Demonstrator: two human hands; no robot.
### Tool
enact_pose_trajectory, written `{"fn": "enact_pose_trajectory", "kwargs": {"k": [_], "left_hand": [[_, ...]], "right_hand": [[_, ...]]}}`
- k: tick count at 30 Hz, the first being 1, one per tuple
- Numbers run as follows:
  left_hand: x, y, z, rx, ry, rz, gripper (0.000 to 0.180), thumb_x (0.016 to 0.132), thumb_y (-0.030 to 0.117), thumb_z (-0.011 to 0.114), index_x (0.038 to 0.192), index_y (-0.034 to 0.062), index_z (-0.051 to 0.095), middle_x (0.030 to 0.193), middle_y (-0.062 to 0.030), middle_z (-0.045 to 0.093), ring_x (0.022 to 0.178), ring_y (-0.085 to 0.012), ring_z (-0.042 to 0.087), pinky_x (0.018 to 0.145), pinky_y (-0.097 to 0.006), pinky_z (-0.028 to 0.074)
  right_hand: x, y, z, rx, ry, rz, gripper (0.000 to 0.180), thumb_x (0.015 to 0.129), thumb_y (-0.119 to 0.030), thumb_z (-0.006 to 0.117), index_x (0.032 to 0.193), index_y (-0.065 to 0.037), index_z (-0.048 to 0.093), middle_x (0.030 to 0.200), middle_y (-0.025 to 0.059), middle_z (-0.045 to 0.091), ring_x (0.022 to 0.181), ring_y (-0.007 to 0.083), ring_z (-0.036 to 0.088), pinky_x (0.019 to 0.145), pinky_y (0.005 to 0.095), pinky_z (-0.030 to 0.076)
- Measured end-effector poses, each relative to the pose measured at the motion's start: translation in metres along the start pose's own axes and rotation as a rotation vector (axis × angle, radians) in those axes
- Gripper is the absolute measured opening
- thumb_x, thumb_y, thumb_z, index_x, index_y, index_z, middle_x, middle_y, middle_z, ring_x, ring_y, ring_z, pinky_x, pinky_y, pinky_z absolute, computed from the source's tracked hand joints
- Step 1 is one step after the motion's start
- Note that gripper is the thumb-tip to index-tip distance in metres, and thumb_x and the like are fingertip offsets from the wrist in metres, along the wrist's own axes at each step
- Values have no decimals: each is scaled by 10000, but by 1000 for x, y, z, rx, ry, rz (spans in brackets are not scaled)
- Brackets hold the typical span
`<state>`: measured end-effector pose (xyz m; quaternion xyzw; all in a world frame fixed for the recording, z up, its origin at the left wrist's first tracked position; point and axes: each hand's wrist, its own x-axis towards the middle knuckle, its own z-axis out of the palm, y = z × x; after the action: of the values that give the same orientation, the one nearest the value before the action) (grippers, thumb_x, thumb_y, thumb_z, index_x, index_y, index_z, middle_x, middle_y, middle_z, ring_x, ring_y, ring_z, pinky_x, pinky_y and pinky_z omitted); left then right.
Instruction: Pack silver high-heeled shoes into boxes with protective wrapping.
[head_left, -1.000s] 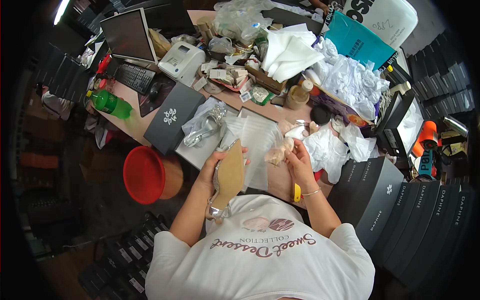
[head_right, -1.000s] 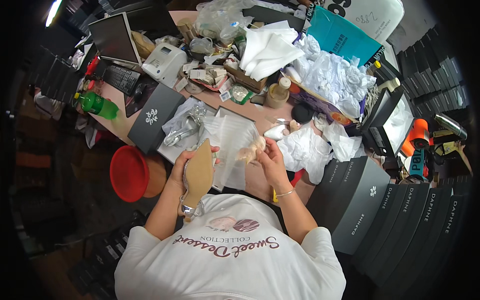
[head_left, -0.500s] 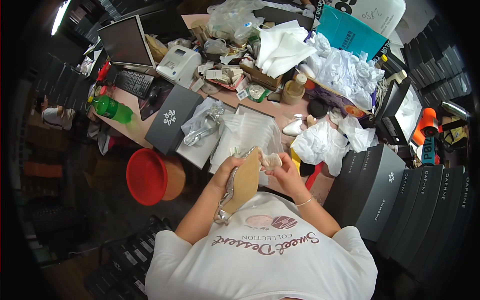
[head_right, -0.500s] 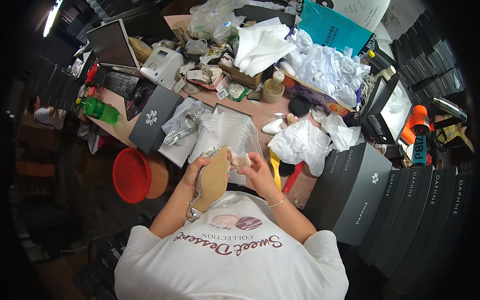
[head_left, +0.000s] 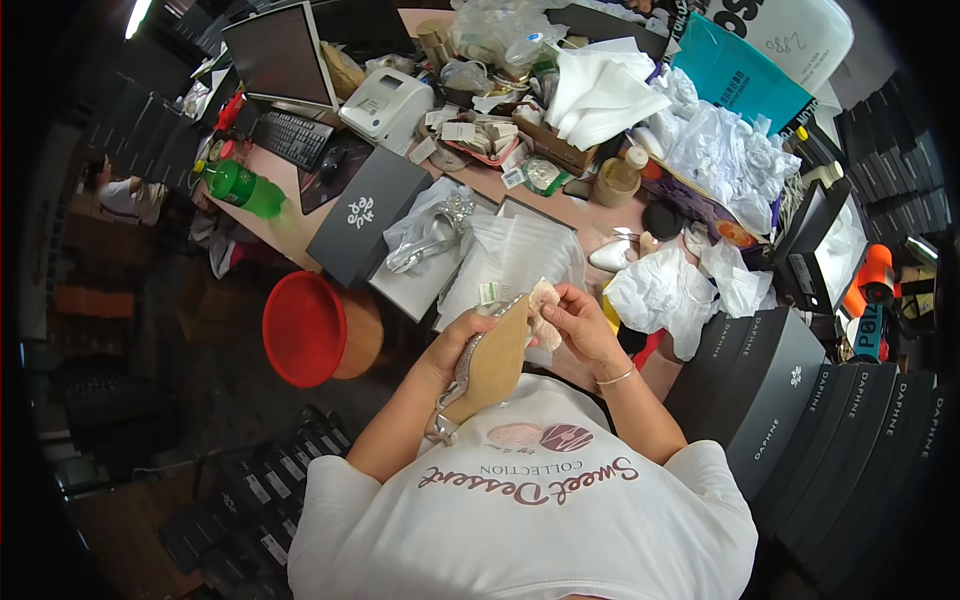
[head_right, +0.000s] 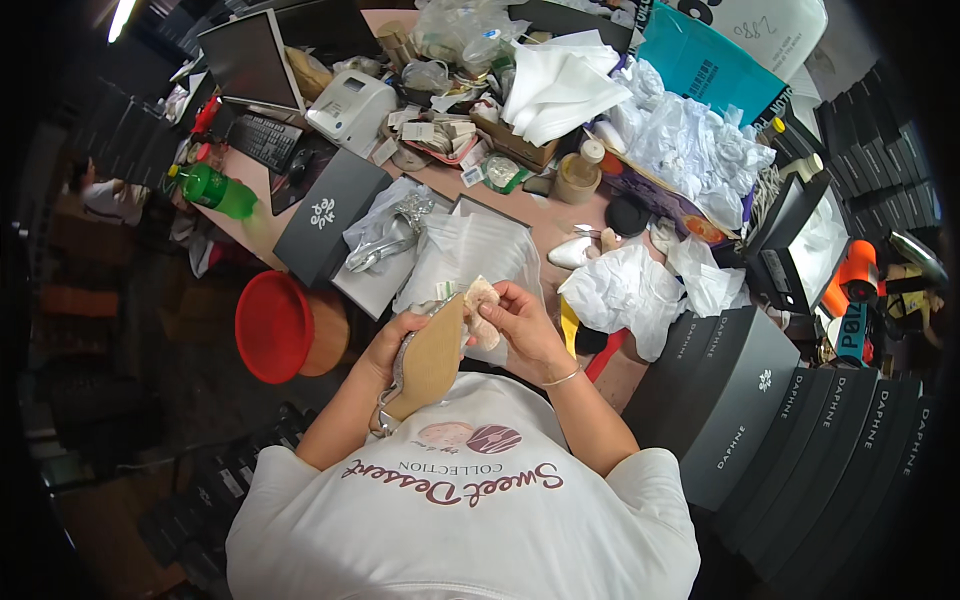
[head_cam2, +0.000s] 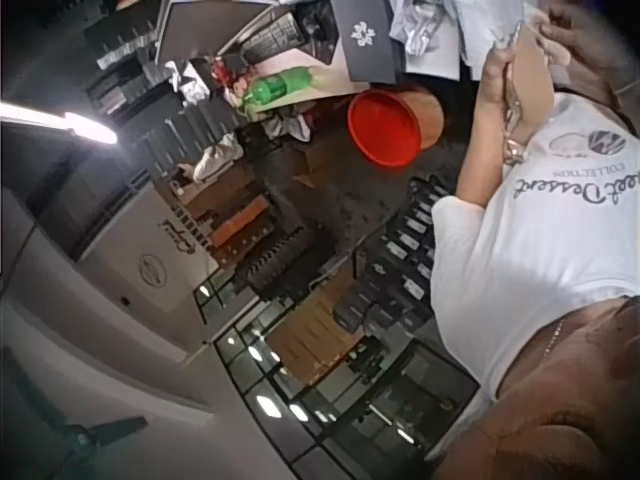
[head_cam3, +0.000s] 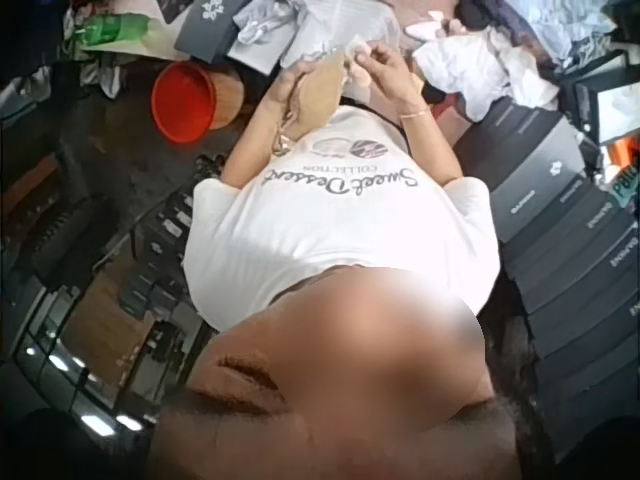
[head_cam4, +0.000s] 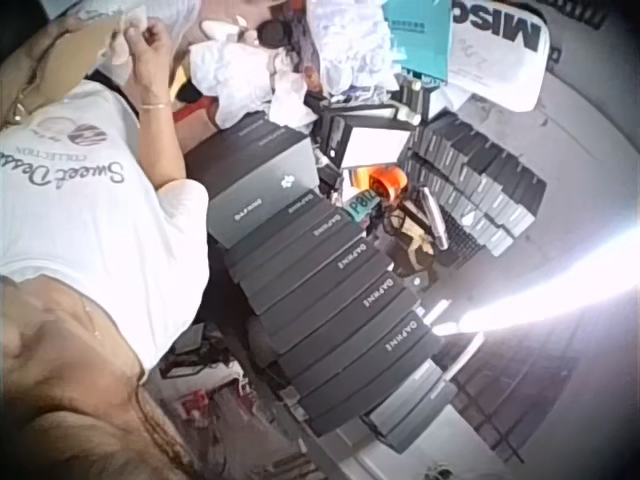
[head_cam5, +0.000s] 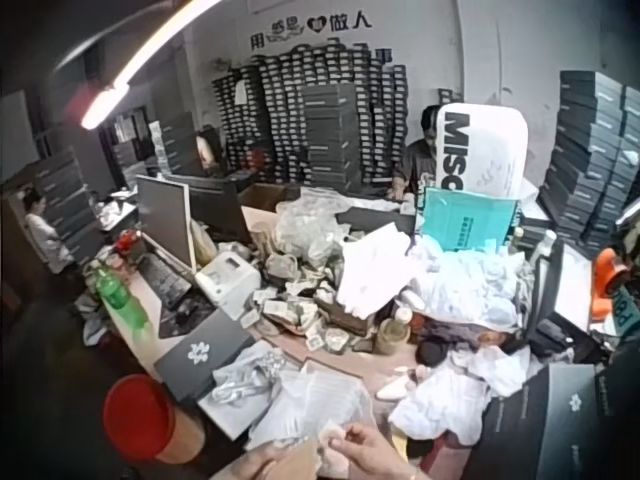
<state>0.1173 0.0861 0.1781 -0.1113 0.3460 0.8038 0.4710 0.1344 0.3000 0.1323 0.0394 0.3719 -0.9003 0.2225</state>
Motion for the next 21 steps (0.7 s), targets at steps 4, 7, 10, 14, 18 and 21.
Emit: {"fn": "enact_pose_trajectory", "kwargs": {"k": [4,7,10,14,18,21], "left_hand": [[-6,1,-5,-1,82,71,613,781,351,540,1275,-8,479,1091,-208,607,875,-226,643,763,-321,535],[-7,-4,-16,-49,125,107,621,789,362,523,1289,-3,466,1113,-210,598,890,-236,643,763,-329,540],[-7,-5,-18,-88,175,146,621,794,368,520,1289,-2,469,1110,-201,600,896,-233,641,754,-327,544],[-5,-8,-25,-129,151,112,636,795,376,522,1300,-4,461,1106,-200,600,903,-230,639,756,-325,546],[-2,-11,-19,-182,151,126,639,791,376,525,1314,14,456,1085,-205,605,887,-232,641,744,-324,548],[2,-9,-17,-189,158,108,651,781,380,530,1322,27,452,1073,-210,607,866,-236,642,728,-322,547]], "right_hand": [[11,8,5,-277,114,-85,258,914,-85,585,1147,5,523,948,68,618,833,115,599,737,214,488],[13,13,10,-515,198,-192,297,910,-84,592,1180,22,527,936,61,624,818,100,581,722,214,471],[19,18,18,-608,159,-193,304,900,-109,616,1169,19,553,921,48,628,804,82,563,715,214,459],[20,10,16,-640,34,57,260,918,-208,603,1067,5,612,881,-9,628,777,55,533,698,221,446],[27,-12,6,-708,-87,238,262,946,-244,541,956,-5,648,844,-39,628,731,36,499,662,193,406],[30,-11,-2,-591,-99,242,270,955,-241,505,904,-20,653,805,-44,622,704,25,465,638,189,389]]}}
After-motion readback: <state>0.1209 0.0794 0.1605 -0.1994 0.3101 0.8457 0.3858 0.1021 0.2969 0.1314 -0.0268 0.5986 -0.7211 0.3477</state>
